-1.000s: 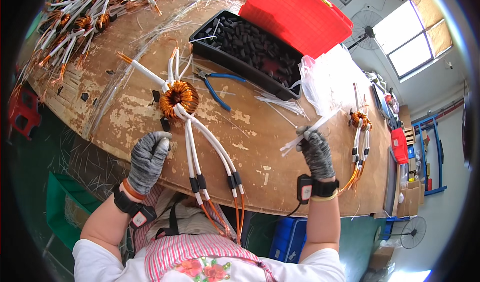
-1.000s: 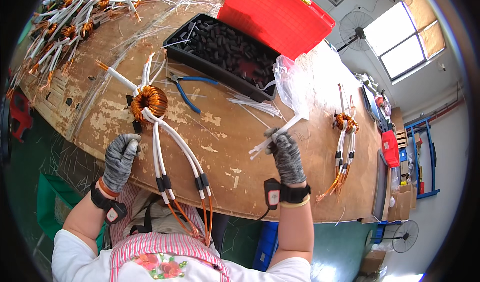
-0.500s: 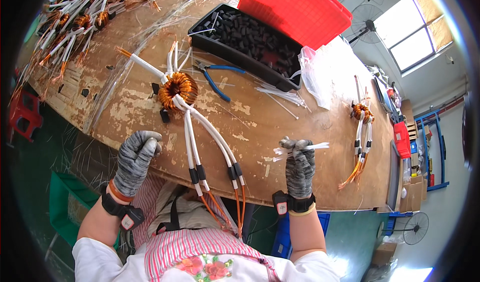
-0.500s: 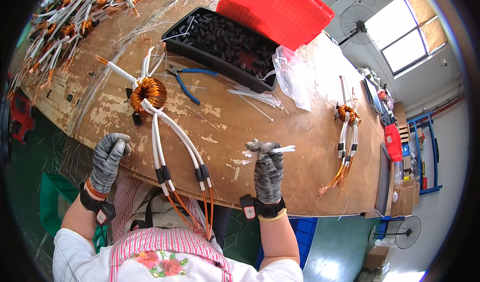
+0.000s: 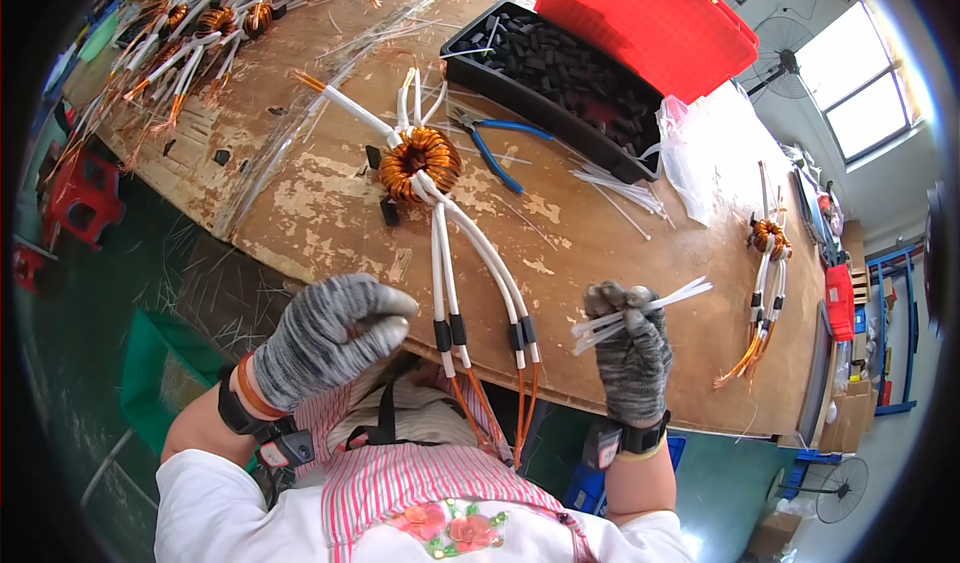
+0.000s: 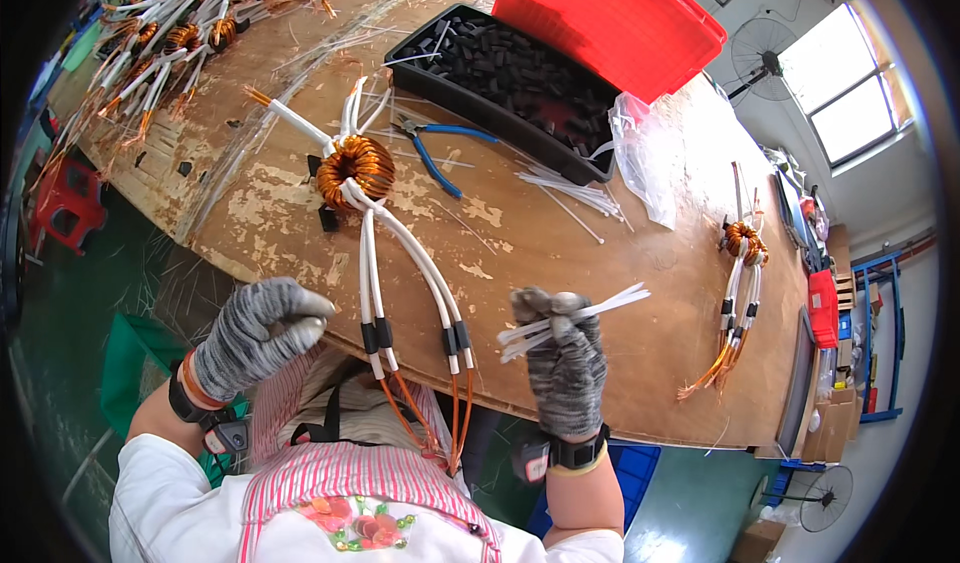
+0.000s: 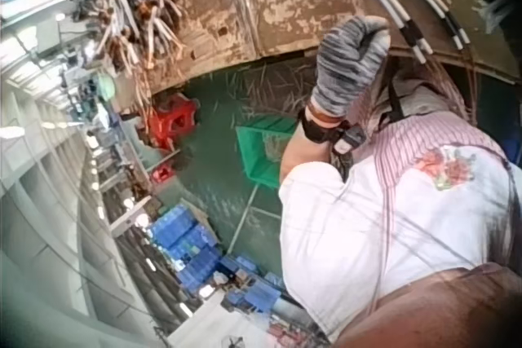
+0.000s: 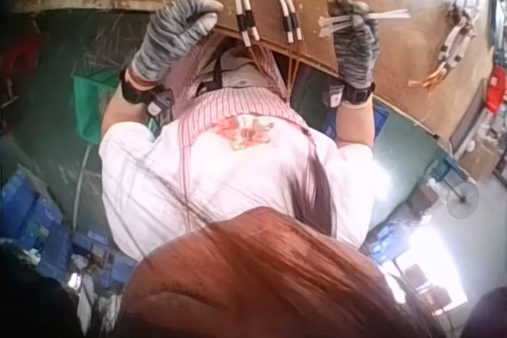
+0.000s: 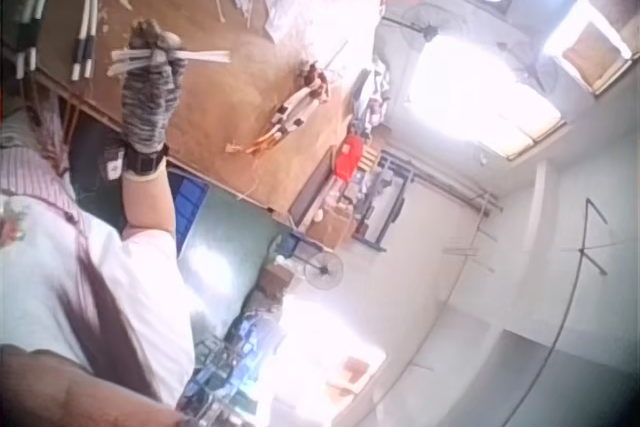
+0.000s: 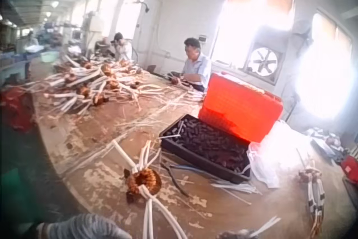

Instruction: Bundling and securing copper wire coils using plastic zip ties and side cutters.

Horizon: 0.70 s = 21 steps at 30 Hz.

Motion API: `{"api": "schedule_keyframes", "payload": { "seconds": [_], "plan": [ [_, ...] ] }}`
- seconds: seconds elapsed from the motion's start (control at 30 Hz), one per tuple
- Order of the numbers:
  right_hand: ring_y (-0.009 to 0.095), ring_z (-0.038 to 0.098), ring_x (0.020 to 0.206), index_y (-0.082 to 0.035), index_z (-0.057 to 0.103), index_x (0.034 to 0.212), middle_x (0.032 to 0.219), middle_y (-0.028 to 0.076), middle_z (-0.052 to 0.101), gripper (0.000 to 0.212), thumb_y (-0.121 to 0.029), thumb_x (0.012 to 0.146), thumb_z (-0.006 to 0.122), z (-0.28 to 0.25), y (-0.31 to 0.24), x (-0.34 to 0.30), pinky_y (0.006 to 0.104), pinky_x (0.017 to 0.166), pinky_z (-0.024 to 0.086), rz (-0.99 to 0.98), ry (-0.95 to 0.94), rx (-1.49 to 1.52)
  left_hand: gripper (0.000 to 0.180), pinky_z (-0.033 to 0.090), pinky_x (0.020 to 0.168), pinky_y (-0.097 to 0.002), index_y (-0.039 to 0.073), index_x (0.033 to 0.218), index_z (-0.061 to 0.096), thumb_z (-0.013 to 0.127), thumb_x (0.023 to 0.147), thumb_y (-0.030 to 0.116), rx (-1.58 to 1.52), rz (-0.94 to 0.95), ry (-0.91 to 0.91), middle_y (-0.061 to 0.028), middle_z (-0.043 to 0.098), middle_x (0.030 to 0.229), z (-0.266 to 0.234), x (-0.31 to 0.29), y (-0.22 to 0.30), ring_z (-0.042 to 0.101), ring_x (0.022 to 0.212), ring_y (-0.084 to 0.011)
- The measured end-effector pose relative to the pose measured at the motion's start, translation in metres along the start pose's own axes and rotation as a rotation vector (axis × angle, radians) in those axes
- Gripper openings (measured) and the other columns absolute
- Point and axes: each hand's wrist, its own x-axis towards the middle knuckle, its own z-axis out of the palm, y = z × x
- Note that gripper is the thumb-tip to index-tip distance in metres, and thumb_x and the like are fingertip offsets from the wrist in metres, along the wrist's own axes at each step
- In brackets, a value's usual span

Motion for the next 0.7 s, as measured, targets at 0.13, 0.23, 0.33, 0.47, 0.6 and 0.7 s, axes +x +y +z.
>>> {"api": "schedule_keyframes", "payload": {
  "seconds": [0.13,0.23,0.33,0.47,0.6,0.7],
  "plan": [
    [0.031,0.057,0.119,-0.005,0.058,0.115,0.122,0.018,0.06,0.021,-0.011,0.095,0.058,0.067,0.009,-0.01,0.047,0.108,0.041,0.221,-0.13,0.224,0.025,0.052,0.078,-0.032,0.002,0.104,0.067,0.068,0.088,0.021,0.064,0.039,-0.232,-0.0142,0.068,0.089,0.009,0.007,0.011,0.067,0.087,-0.025],
    [0.034,0.055,0.121,-0.005,0.057,0.115,0.126,0.02,0.059,0.022,-0.011,0.094,0.059,0.09,0.023,-0.022,0.0478,0.104,0.044,0.366,-0.182,0.26,0.032,0.052,0.079,-0.0374,0.003,0.108,0.065,0.067,0.088,0.027,-0.026,0.005,-0.326,-0.0177,0.068,0.093,0.026,0.014,0.016,0.066,0.091,-0.0324],
    [0.037,0.054,0.123,-0.006,0.057,0.113,0.129,0.022,0.057,0.022,-0.014,0.093,0.061,0.099,0.02,-0.022,0.0487,0.101,0.046,0.406,-0.188,0.158,0.027,0.051,0.075,-0.0415,0.002,0.103,0.066,0.064,0.088,0.024,0.124,0.336,-0.243,-0.0163,0.065,0.087,0.032,0.018,0.007,0.063,0.084,-0.0354],
    [0.027,0.054,0.12,-0.003,0.056,0.119,0.127,0.019,0.057,0.025,-0.014,0.096,0.056,0.089,0.022,-0.021,0.0413,0.102,0.044,0.37,-0.197,-0.05,0.021,0.049,0.068,-0.0426,0.003,0.094,0.067,0.065,0.086,0.022,0.408,0.358,-0.196,-0.0139,0.061,0.076,0.019,0.012,0.014,0.061,0.074,-0.034],
    [0.017,0.057,0.106,-0.002,0.057,0.122,0.111,0.009,0.063,0.026,-0.014,0.098,0.054,0.079,0.027,-0.024,0.0322,0.095,0.044,0.402,-0.087,-0.291,0.02,0.051,0.067,-0.0388,0.003,0.092,0.068,0.067,0.086,0.021,0.306,0.293,-0.122,-0.0124,0.063,0.078,0.019,-0.001,0.007,0.063,0.074,-0.0296],
    [0.005,0.04,0.057,-0.002,0.06,0.114,0.066,-0.006,0.045,0.034,-0.031,0.096,0.061,0.095,0.018,-0.023,0.021,0.052,0.033,0.392,-0.226,-0.415,0.021,0.052,0.071,-0.0331,0.002,0.092,0.069,0.07,0.087,0.022,-0.076,-0.093,-0.191,-0.0102,0.067,0.083,0.026,-0.011,0.001,0.066,0.079,-0.0231]
  ]
}}
